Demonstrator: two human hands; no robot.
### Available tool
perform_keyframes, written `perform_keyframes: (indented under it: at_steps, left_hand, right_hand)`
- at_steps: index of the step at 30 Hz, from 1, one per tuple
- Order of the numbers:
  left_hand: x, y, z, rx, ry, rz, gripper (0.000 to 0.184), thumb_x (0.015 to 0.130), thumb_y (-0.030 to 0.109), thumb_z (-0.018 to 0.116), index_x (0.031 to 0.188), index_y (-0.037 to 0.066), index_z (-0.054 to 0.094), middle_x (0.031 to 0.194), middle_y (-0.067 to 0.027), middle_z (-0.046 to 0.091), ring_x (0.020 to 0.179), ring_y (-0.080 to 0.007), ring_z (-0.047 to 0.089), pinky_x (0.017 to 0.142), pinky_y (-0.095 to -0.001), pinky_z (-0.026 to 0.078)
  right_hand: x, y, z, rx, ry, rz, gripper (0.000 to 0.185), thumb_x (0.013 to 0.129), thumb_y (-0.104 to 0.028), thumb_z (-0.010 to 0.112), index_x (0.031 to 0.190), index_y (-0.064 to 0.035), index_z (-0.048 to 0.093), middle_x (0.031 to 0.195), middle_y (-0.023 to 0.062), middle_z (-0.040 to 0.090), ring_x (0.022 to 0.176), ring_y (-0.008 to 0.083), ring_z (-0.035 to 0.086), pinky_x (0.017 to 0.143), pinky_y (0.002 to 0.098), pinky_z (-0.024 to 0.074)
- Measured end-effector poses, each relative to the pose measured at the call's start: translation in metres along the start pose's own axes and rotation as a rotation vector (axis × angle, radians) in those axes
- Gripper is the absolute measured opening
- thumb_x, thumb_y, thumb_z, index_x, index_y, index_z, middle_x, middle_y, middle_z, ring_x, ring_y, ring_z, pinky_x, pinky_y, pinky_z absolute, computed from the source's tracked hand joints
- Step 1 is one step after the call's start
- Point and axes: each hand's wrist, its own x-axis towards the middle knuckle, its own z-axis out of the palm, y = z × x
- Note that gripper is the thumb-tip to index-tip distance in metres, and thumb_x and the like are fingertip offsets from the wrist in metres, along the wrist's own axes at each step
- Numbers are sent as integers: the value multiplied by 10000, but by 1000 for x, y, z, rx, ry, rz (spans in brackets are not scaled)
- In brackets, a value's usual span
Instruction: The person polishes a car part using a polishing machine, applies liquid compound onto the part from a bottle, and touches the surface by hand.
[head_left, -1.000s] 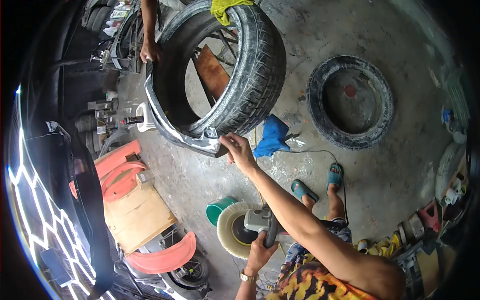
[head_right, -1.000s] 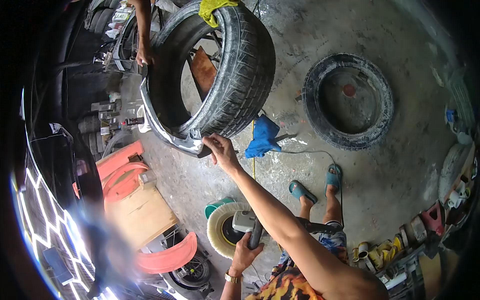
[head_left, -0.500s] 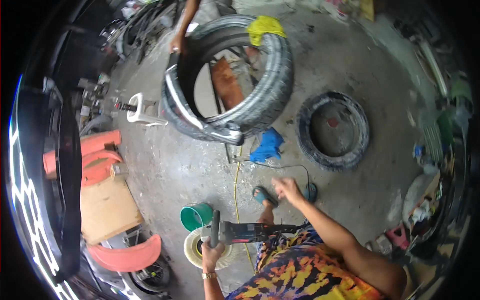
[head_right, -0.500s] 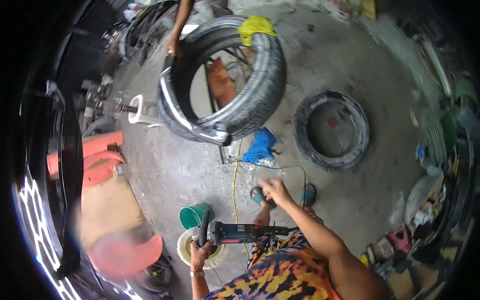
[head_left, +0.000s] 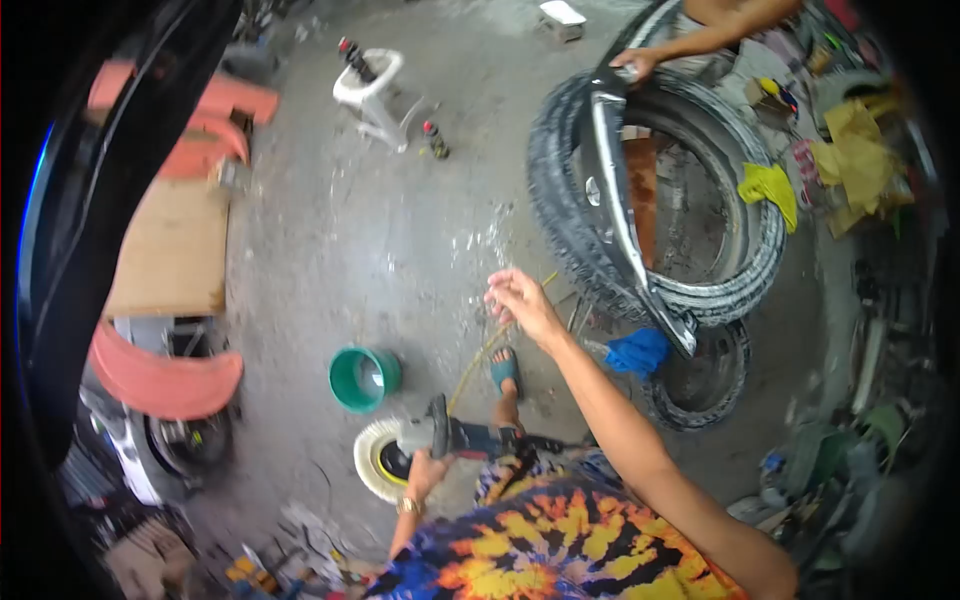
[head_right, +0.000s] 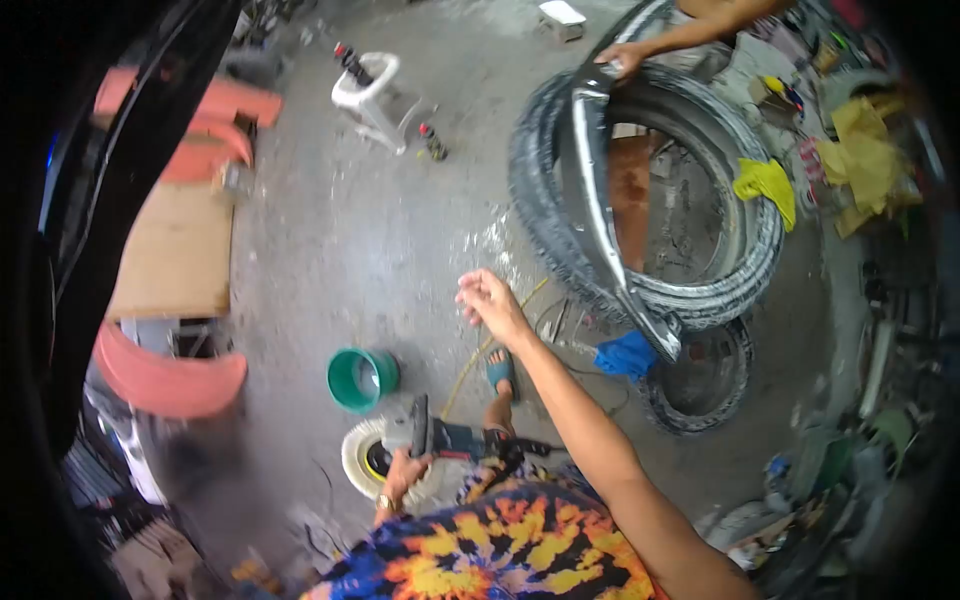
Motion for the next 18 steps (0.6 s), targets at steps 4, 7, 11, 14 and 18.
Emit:
perform_keyframes:
  at_steps: [4,7,11,14,18]
  left_hand:
    - [15,13,-28,-95,95,-85,209,767,155,686,678,-13,599,531,-24,543,448,-106,493,417,-292,392]
    - [11,18,-37,-282,102,-114,187,767,151,674,667,14,595,509,-14,516,411,-103,466,394,-282,344]
    - [-4,48,-37,-184,175,35,186,753,155,680,816,-16,644,575,-77,579,461,-159,539,453,-322,421]
    - [-29,67,-32,184,370,308,451,736,253,733,1070,-35,637,926,-212,681,844,-311,671,758,-405,518]
    - [-46,81,-21,234,279,301,406,696,264,722,996,0,649,923,-240,658,889,-354,652,795,-426,493]
  right_hand:
    - [-3,35,10,-134,-26,145,219,934,-148,552,1136,-68,530,810,45,613,636,99,555,552,229,463]
    - [-36,41,-7,-170,23,175,262,918,-160,583,1155,-65,526,659,32,566,517,93,507,488,224,435]
    - [-76,49,-27,-339,29,286,360,903,-165,610,1231,-89,482,670,20,575,549,81,514,494,227,435]
    - [-89,88,-41,-255,-177,212,465,891,-86,581,1328,-106,424,964,37,629,754,100,570,553,232,457]
    - [-104,116,-64,-252,-143,310,410,911,-68,545,1308,-99,447,701,40,616,572,100,560,486,238,453]
